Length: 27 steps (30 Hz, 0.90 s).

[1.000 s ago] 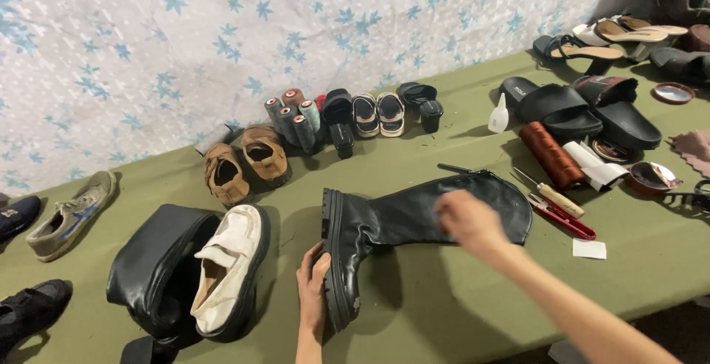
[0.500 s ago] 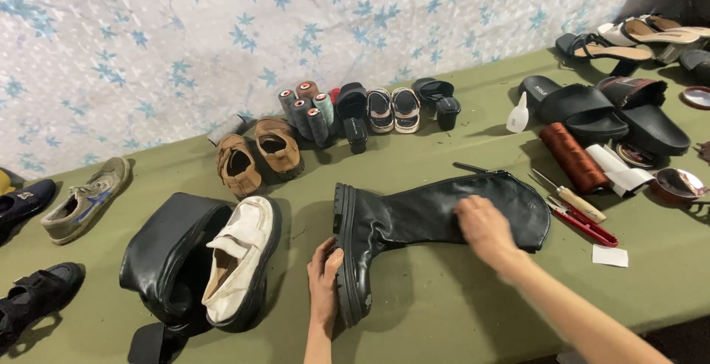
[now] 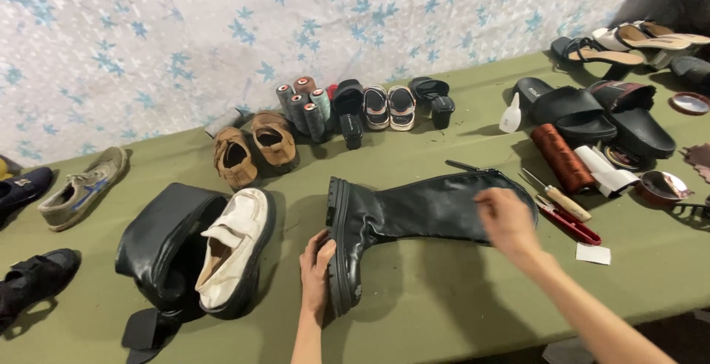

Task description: The person cleans a black leather boot using a cloth. They wipe the boot's surface thoroughly, rotating it to clean different sides, and then place it upright on the table among other footwear.

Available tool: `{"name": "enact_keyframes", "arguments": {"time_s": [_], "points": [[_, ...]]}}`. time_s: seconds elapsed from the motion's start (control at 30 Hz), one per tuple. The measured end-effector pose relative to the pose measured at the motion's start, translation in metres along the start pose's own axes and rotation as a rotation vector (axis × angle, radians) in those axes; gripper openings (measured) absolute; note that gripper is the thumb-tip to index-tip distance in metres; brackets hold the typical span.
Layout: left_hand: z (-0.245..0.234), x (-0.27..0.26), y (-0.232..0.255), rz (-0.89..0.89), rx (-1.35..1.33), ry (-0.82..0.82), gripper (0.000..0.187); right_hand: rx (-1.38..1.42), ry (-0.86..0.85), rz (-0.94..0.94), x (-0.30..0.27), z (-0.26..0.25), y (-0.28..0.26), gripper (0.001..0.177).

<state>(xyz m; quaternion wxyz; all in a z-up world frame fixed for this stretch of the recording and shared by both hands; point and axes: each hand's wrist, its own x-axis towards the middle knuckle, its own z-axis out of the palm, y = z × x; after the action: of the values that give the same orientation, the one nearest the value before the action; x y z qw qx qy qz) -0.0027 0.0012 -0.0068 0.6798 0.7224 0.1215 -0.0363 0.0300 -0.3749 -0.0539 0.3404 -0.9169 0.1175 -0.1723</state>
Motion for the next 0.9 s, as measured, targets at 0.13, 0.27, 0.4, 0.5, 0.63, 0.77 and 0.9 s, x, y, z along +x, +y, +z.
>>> {"name": "enact_keyframes", "arguments": {"time_s": [0.13, 0.27, 0.4, 0.5, 0.63, 0.77, 0.9], "points": [[-0.001, 0.007, -0.009, 0.025, -0.045, 0.012, 0.072, 0.258, -0.08, -0.127, -0.015, 0.062, -0.098, 0.026], [-0.002, 0.012, -0.011, 0.022, -0.011, 0.028, 0.065, 0.474, -0.234, -0.181, -0.02, 0.119, -0.149, 0.016], [-0.003, 0.027, -0.032, 0.152, 0.098, 0.051, 0.06, 0.228, -0.166, -0.38, -0.004, 0.172, -0.103, 0.02], [-0.005, 0.023, -0.023, 0.121, 0.119, 0.03, 0.064, 0.026, -0.195, -0.336, 0.002, 0.165, -0.108, 0.022], [-0.007, 0.021, -0.019, 0.077, 0.045, 0.009, 0.063, 0.228, -0.194, -0.151, 0.025, 0.15, -0.136, 0.017], [-0.004, 0.021, -0.019, 0.113, 0.067, 0.03, 0.061, 0.383, -0.241, -0.159, 0.028, 0.162, -0.143, 0.018], [-0.002, 0.032, -0.036, 0.202, 0.18, 0.058, 0.061, -0.212, -0.024, -0.469, 0.052, 0.208, -0.094, 0.014]]}}
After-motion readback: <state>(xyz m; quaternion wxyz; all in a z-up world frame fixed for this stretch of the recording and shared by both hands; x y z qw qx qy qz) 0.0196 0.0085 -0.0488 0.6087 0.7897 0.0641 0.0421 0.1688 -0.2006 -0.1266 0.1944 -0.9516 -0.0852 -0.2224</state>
